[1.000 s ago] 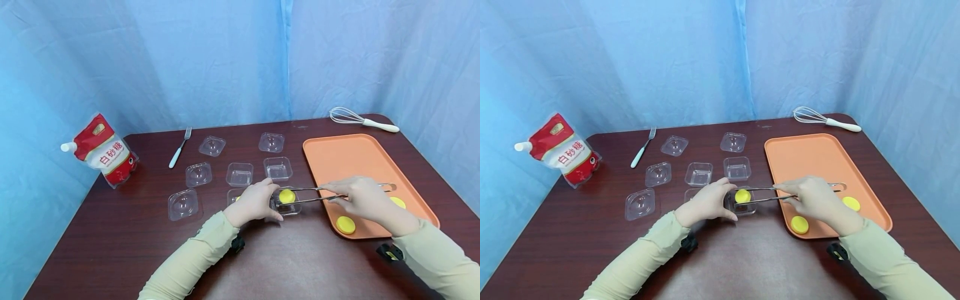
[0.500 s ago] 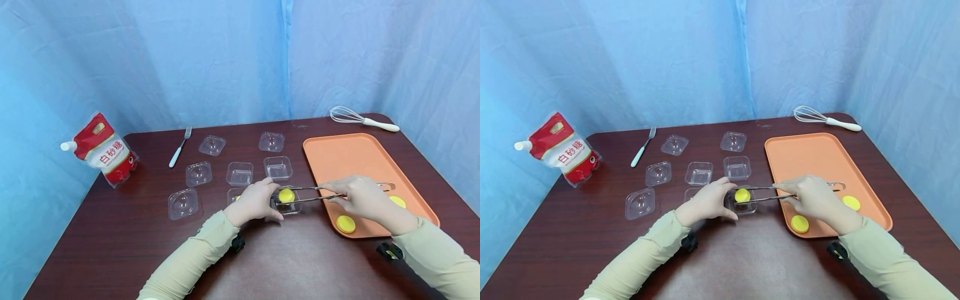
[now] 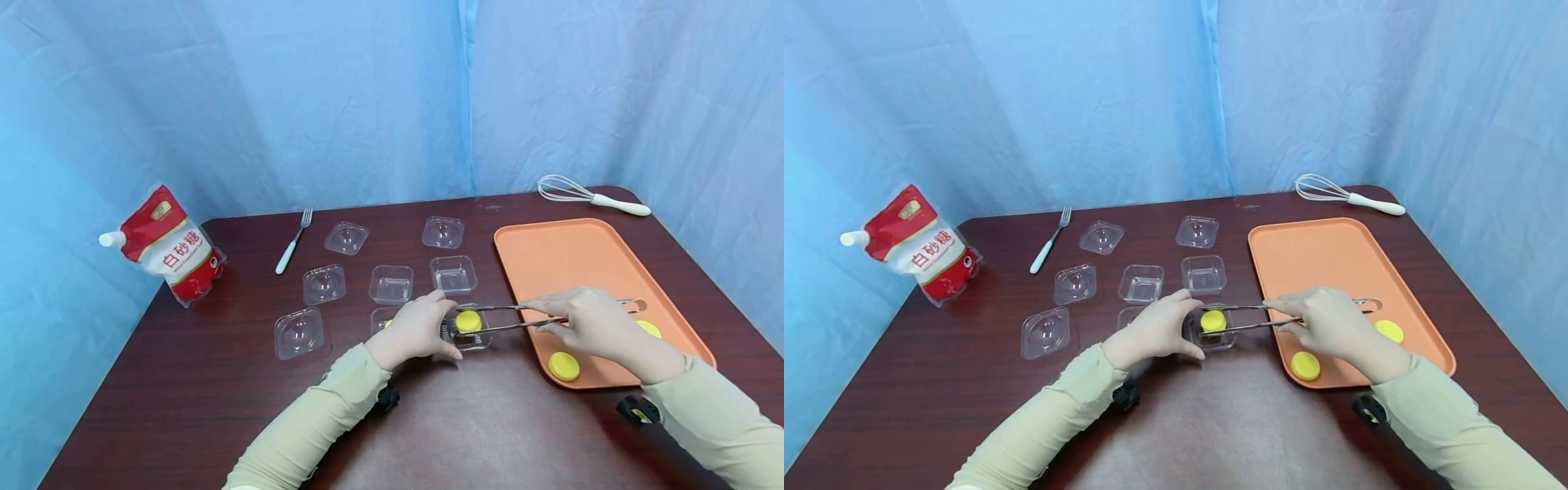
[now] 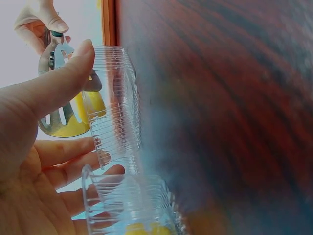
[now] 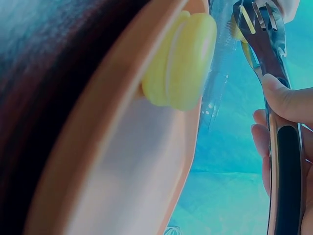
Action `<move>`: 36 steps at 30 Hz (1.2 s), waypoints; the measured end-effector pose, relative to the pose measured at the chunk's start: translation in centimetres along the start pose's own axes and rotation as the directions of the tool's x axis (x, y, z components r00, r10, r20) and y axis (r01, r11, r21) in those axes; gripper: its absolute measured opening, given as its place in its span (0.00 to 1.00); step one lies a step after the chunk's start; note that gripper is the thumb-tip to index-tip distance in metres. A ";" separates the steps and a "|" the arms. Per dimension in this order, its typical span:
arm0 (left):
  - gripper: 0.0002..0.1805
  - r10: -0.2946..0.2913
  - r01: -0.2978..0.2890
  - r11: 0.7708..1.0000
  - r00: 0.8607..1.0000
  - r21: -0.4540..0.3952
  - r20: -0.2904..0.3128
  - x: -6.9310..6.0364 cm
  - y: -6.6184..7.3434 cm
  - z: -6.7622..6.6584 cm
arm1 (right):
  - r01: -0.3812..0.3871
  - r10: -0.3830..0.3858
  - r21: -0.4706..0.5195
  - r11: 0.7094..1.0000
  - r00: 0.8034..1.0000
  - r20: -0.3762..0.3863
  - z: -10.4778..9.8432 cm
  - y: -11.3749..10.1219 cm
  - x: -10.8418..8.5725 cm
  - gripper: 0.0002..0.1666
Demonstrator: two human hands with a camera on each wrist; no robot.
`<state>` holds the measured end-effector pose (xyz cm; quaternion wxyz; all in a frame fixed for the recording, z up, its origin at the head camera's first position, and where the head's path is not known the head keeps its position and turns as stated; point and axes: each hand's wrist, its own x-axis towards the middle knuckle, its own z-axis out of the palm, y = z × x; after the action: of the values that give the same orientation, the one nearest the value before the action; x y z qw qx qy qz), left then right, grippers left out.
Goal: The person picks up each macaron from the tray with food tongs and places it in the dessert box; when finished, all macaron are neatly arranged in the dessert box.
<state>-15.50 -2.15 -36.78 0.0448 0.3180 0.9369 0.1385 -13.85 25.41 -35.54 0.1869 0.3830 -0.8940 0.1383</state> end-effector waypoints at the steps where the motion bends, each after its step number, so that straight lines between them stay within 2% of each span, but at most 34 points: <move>1: 0.42 -0.001 0.001 1.000 1.000 0.003 0.002 0.0 0.0 0.0 | 0.001 -0.001 0.003 1.000 1.000 0.000 0.0 0.0 0.0 0.27; 8: 0.43 -0.009 0.009 1.000 1.000 0.014 0.013 0.0 0.1 0.2 | 0.013 -0.013 -0.013 1.000 1.000 0.008 0.2 -0.1 -0.1 0.26; 30: 0.42 -0.015 0.015 1.000 1.000 0.027 0.004 0.1 0.1 0.1 | 0.014 -0.014 0.050 0.999 1.000 -0.002 -0.2 0.4 -0.8 0.30; 36: 0.43 -0.018 0.018 0.999 1.000 0.030 0.009 0.2 0.1 0.2 | 0.023 -0.022 0.046 0.999 0.999 -0.027 -0.4 0.6 -1.0 0.32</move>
<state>-15.57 -1.95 -36.91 0.0454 0.3108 0.9415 0.1224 -13.57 26.61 -35.66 0.1913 0.3955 -0.8836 0.1618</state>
